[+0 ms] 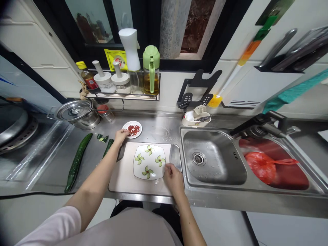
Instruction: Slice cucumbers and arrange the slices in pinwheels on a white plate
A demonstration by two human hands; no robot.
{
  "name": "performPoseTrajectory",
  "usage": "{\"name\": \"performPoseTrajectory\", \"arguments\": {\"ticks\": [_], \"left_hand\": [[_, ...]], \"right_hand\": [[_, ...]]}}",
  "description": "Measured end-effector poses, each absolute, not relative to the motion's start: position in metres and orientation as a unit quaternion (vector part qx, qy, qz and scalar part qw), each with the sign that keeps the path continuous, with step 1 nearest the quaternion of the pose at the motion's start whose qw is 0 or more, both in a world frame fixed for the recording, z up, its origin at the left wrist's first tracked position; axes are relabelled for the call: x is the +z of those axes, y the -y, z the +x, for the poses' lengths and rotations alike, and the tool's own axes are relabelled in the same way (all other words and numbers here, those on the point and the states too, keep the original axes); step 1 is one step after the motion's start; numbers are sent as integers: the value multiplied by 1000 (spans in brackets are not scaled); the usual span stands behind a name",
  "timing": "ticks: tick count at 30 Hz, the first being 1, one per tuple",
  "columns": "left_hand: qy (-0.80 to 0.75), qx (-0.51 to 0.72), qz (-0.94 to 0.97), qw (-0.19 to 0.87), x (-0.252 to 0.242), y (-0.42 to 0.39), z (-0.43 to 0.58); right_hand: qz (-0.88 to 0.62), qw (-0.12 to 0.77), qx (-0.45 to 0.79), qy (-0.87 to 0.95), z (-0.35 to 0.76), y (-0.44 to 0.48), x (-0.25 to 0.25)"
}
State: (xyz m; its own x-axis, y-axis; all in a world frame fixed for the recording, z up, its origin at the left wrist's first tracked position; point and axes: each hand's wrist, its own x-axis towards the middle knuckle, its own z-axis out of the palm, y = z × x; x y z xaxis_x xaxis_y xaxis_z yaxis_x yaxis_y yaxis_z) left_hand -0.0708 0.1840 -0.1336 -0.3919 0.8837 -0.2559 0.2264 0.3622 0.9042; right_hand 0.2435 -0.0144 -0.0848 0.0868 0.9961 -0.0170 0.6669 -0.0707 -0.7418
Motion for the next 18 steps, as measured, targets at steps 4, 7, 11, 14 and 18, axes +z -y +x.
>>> {"name": "performPoseTrajectory", "arguments": {"ticks": [4,7,11,14,18], "left_hand": [[-696,455,345,436,-128,-180,-68],[-678,476,323,458,-120,-172,-65],[-618,527,314,491,-108,-145,-51],[-582,514,409,480,-100,-109,-36],[-561,423,552,449,-94,-56,-21]], "right_hand": [[-667,295,291,619,237,13,-89],[-656,296,302,625,231,10,-89],[-633,306,311,639,221,-3,-82],[-609,314,308,660,209,-17,-74],[-560,285,311,713,190,-26,-71]]}}
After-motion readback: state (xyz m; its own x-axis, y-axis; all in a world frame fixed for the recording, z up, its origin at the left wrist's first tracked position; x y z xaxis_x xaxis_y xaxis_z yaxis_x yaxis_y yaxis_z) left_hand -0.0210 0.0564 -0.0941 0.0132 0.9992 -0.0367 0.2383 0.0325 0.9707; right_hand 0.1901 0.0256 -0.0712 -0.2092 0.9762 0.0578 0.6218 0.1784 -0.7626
